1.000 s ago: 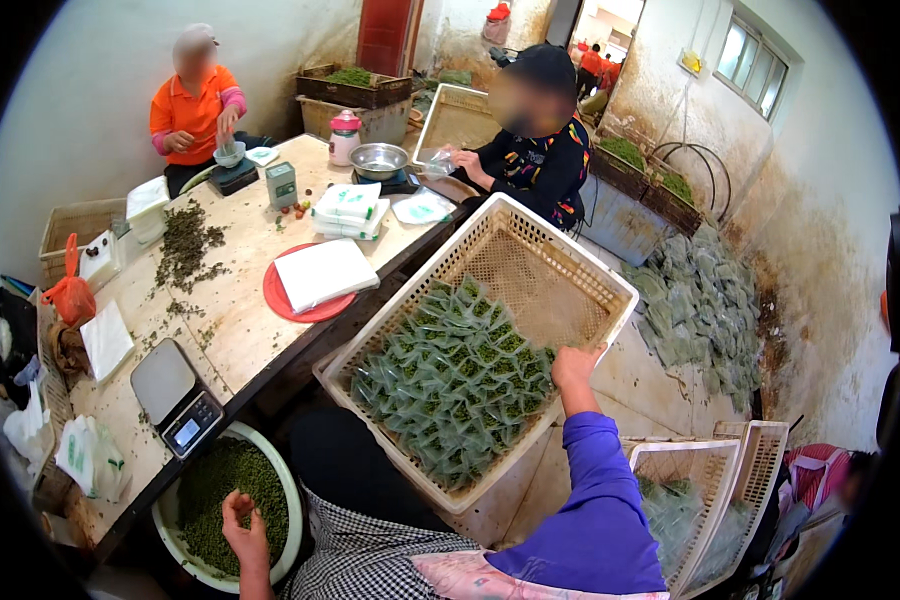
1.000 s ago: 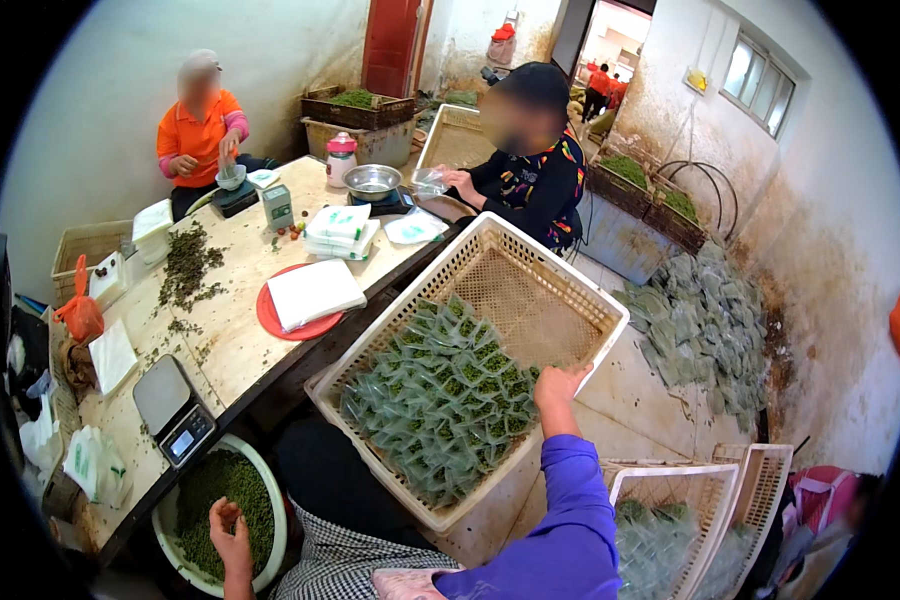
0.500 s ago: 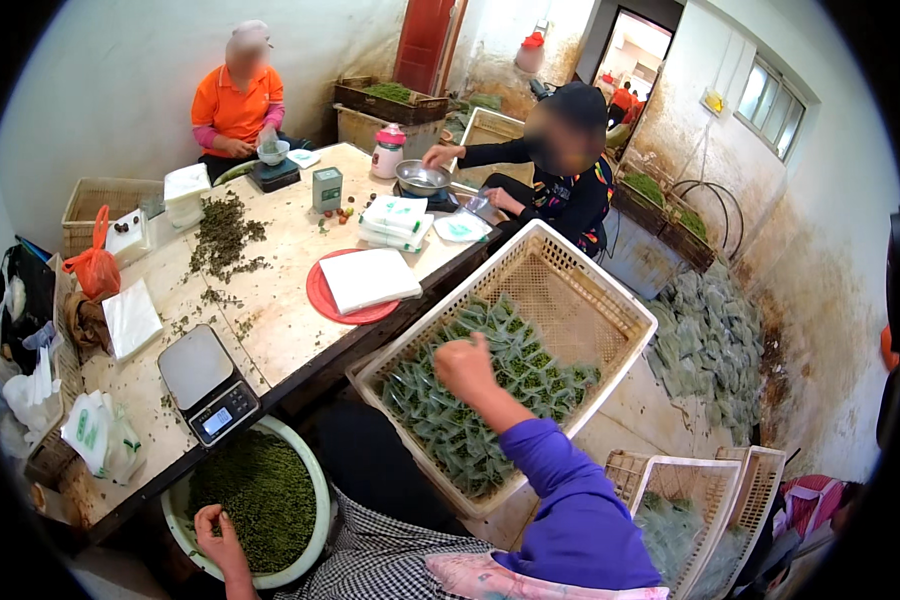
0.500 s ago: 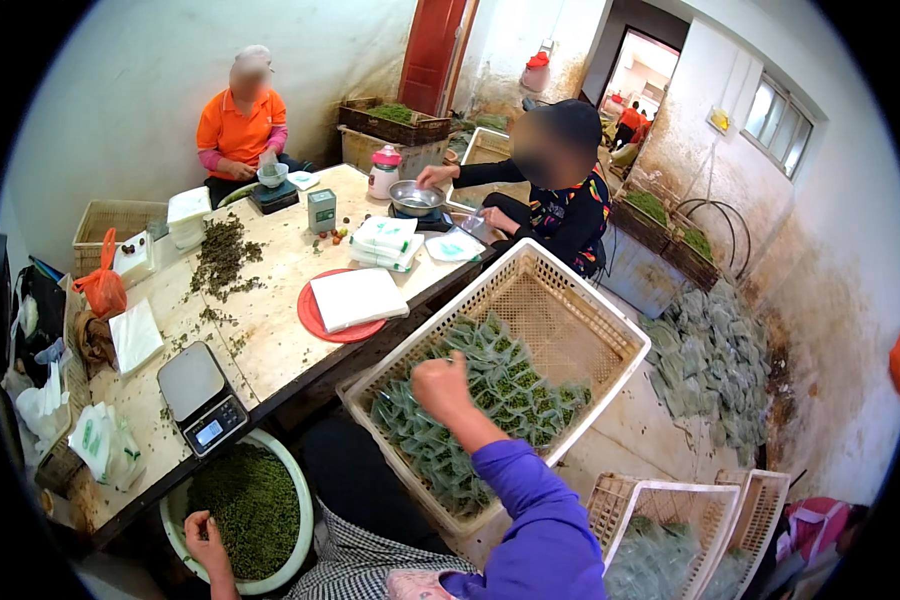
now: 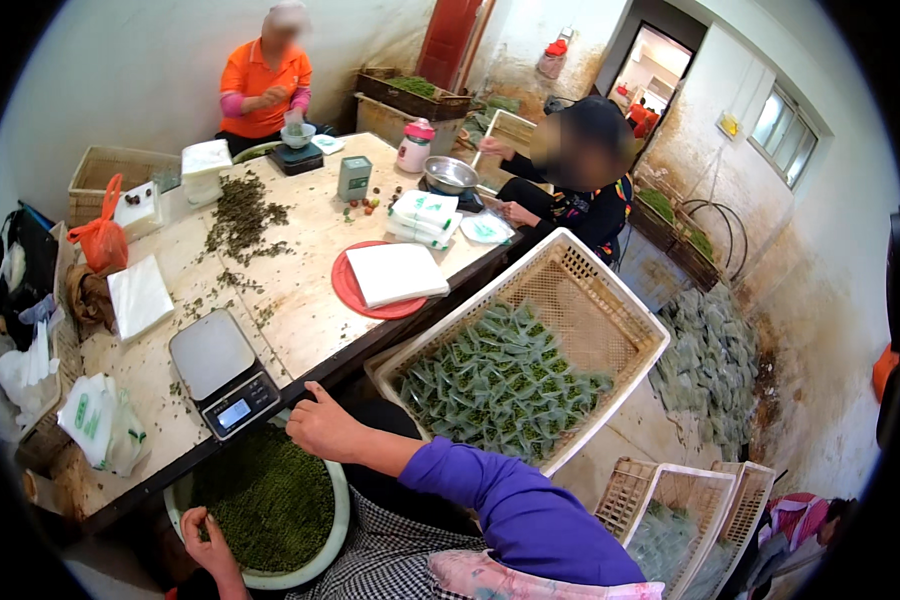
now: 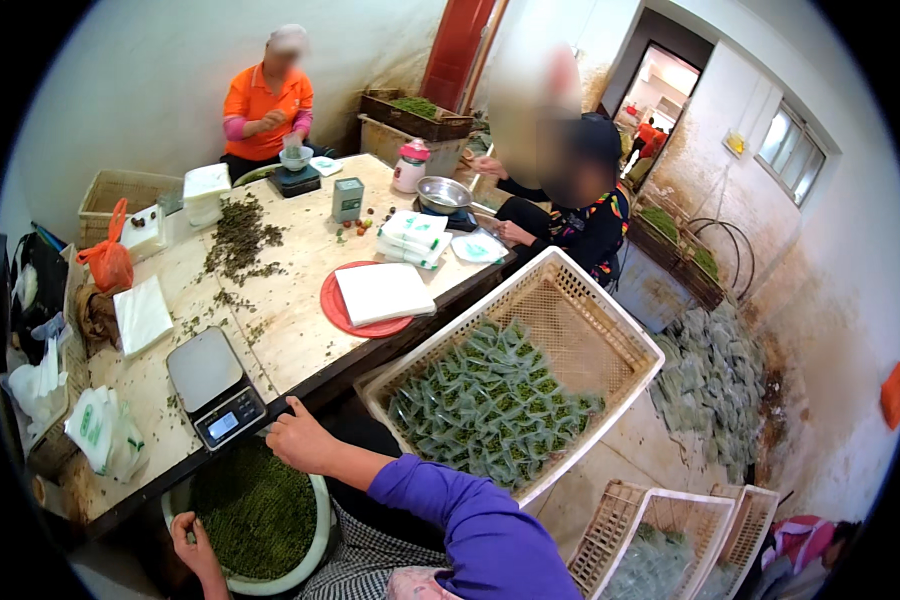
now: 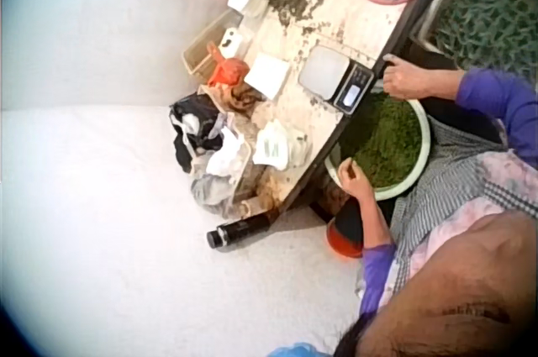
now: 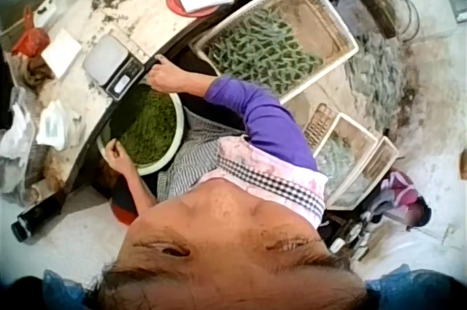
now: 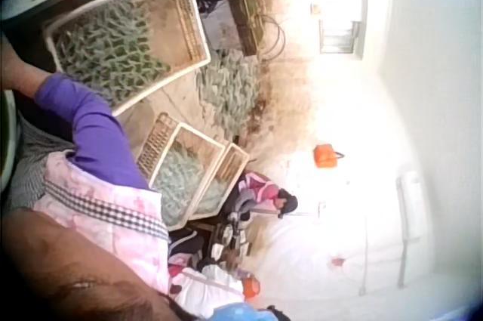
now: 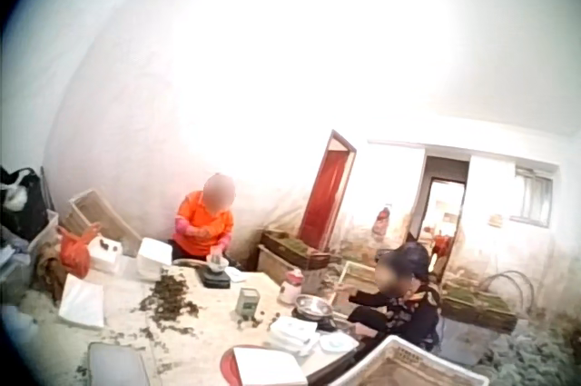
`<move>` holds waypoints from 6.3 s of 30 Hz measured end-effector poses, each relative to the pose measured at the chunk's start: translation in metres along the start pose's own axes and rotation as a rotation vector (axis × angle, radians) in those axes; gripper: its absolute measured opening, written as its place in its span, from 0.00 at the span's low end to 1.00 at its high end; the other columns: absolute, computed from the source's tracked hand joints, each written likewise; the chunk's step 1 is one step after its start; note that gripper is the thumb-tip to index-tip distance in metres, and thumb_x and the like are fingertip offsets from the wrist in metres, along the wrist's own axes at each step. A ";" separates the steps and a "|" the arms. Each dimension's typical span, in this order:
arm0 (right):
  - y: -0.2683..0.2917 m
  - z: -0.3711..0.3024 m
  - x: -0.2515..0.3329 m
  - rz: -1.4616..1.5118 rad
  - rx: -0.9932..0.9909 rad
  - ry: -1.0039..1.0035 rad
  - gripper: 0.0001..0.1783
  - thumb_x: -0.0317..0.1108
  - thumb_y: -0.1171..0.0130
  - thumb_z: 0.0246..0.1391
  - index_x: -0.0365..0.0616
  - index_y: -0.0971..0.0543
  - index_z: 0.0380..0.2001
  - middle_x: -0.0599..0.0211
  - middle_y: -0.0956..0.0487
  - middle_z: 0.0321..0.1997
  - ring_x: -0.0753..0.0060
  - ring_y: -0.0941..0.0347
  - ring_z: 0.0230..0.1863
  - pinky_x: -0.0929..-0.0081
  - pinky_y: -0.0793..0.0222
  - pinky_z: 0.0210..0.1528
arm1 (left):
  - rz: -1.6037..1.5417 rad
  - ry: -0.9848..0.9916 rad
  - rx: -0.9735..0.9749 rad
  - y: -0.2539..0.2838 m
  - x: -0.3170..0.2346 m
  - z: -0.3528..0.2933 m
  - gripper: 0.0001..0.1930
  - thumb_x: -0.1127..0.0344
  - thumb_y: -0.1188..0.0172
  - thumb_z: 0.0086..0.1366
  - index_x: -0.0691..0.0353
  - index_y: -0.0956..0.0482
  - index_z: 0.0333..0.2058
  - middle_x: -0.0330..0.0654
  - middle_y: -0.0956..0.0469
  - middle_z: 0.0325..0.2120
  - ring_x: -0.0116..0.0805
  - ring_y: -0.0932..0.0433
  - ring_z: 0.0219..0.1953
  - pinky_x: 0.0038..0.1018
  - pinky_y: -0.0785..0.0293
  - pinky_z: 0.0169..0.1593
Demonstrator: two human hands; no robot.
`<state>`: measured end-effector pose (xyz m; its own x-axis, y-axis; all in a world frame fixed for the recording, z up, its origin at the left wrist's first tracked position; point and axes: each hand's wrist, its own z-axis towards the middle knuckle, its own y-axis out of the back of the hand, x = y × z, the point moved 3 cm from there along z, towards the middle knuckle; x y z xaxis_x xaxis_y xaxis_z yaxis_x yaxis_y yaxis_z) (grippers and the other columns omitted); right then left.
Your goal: The person scoops green tea leaves from a large bowl into small plastic bags, weighs each bag on a digital scale, and places the filled bags into a white basket. The process is repeated continuously.
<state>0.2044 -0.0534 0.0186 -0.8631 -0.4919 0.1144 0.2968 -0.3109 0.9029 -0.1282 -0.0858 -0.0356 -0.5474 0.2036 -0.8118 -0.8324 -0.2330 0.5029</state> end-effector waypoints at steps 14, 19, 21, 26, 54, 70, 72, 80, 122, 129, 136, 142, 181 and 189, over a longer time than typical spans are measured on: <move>-0.040 0.049 0.078 0.233 0.134 0.167 0.05 0.33 0.36 0.49 0.48 0.19 0.31 0.69 0.20 0.35 0.65 0.24 0.43 0.47 0.41 0.62 | 0.174 -0.212 -0.246 0.056 -0.025 0.049 0.09 0.77 0.34 0.53 0.60 0.19 0.34 0.43 0.22 0.35 0.47 0.23 0.42 0.38 0.27 0.45; -0.051 0.075 0.092 0.314 0.141 0.214 0.04 0.32 0.36 0.51 0.47 0.20 0.31 0.69 0.20 0.35 0.65 0.24 0.44 0.48 0.41 0.61 | 0.363 -0.310 -0.389 0.078 -0.042 0.113 0.10 0.74 0.34 0.52 0.61 0.20 0.35 0.44 0.24 0.33 0.48 0.25 0.40 0.39 0.28 0.44; -0.054 0.091 0.097 0.356 0.148 0.223 0.04 0.32 0.36 0.51 0.47 0.20 0.31 0.69 0.20 0.35 0.64 0.24 0.44 0.48 0.41 0.61 | 0.447 -0.360 -0.426 0.081 -0.046 0.144 0.09 0.73 0.34 0.52 0.61 0.19 0.34 0.43 0.24 0.33 0.47 0.24 0.39 0.38 0.27 0.44; -0.059 0.133 0.115 0.426 0.081 0.278 0.05 0.30 0.37 0.50 0.46 0.21 0.32 0.68 0.20 0.35 0.62 0.24 0.43 0.50 0.39 0.60 | 0.583 -0.363 -0.309 0.076 -0.011 0.168 0.09 0.77 0.36 0.48 0.62 0.18 0.30 0.41 0.22 0.31 0.45 0.24 0.38 0.38 0.24 0.41; -0.078 0.100 0.126 1.202 -0.102 -0.591 0.07 0.30 0.38 0.58 0.37 0.22 0.32 0.72 0.24 0.24 0.84 0.30 0.22 0.81 0.34 0.22 | 0.269 -0.556 -0.264 0.015 -0.078 0.034 0.10 0.74 0.35 0.41 0.58 0.26 0.25 0.40 0.23 0.34 0.43 0.24 0.36 0.39 0.30 0.42; -0.145 0.029 0.084 1.103 0.723 -0.240 0.20 0.47 0.39 0.59 0.45 0.21 0.49 0.62 0.19 0.42 0.63 0.22 0.43 0.65 0.27 0.46 | 0.356 -0.364 0.107 0.034 -0.023 -0.047 0.07 0.74 0.38 0.46 0.63 0.23 0.27 0.41 0.26 0.27 0.43 0.23 0.31 0.34 0.24 0.33; -0.175 0.044 0.086 0.683 0.510 -0.028 0.27 0.51 0.37 0.55 0.47 0.22 0.53 0.57 0.22 0.52 0.54 0.27 0.54 0.56 0.33 0.56 | 0.339 -0.194 -0.013 0.036 -0.020 -0.033 0.08 0.78 0.36 0.46 0.64 0.23 0.27 0.42 0.26 0.28 0.44 0.24 0.31 0.34 0.24 0.34; -0.184 0.033 0.113 0.452 0.686 0.245 0.35 0.56 0.33 0.44 0.51 0.23 0.54 0.60 0.26 0.59 0.54 0.36 0.64 0.46 0.45 0.66 | 0.148 0.096 -0.183 0.019 0.022 -0.028 0.07 0.82 0.36 0.53 0.66 0.25 0.27 0.48 0.29 0.47 0.40 0.19 0.45 0.30 0.21 0.44; -0.176 0.023 0.073 -0.102 0.530 0.247 0.16 0.32 0.33 0.39 0.49 0.24 0.34 0.67 0.24 0.39 0.61 0.25 0.42 0.60 0.23 0.36 | 0.003 0.156 -0.136 -0.001 0.040 -0.024 0.06 0.82 0.38 0.55 0.68 0.26 0.29 0.47 0.25 0.48 0.29 0.20 0.35 0.25 0.20 0.37; -0.145 0.027 0.052 0.483 0.237 -0.166 0.15 0.24 0.37 0.41 0.44 0.23 0.36 0.60 0.20 0.38 0.52 0.22 0.37 0.61 0.26 0.35 | -0.034 0.161 -0.110 -0.007 0.034 -0.022 0.07 0.81 0.37 0.56 0.67 0.27 0.30 0.47 0.25 0.48 0.28 0.21 0.33 0.24 0.22 0.36; -0.078 0.038 0.091 1.827 -0.004 -1.047 0.16 0.22 0.42 0.53 0.49 0.30 0.43 0.66 0.22 0.39 0.69 0.24 0.36 0.74 0.36 0.23 | 0.026 -0.017 -0.061 -0.030 0.014 -0.033 0.08 0.78 0.37 0.57 0.64 0.24 0.34 0.50 0.24 0.48 0.43 0.18 0.32 0.31 0.20 0.32; -0.071 0.031 0.122 1.834 -0.363 -0.684 0.24 0.17 0.42 0.51 0.44 0.32 0.51 0.64 0.26 0.49 0.65 0.24 0.45 0.62 0.20 0.43 | 0.026 -0.159 0.078 -0.046 -0.002 -0.041 0.15 0.80 0.36 0.53 0.65 0.25 0.40 0.52 0.26 0.52 0.47 0.17 0.37 0.32 0.18 0.35; -0.094 0.054 0.143 0.216 0.675 -0.203 0.21 0.35 0.38 0.52 0.41 0.30 0.47 0.48 0.23 0.46 0.44 0.20 0.37 0.53 0.24 0.38 | -0.091 -0.067 0.047 -0.043 0.016 -0.058 0.07 0.81 0.36 0.52 0.66 0.25 0.27 0.56 0.25 0.55 0.45 0.17 0.42 0.30 0.19 0.39; -0.042 0.057 0.129 0.852 0.182 -0.355 0.17 0.23 0.35 0.50 0.40 0.23 0.46 0.69 0.22 0.33 0.80 0.29 0.25 0.83 0.33 0.28 | -0.010 -0.029 -0.100 -0.014 0.019 -0.040 0.06 0.81 0.38 0.55 0.68 0.26 0.28 0.58 0.22 0.49 0.48 0.18 0.46 0.33 0.19 0.41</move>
<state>0.0574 -0.0569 0.0189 -0.4676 -0.2092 0.8588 0.8431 0.1864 0.5044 -0.1237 -0.1165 -0.0701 -0.5424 0.2333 -0.8070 -0.8259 -0.3240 0.4615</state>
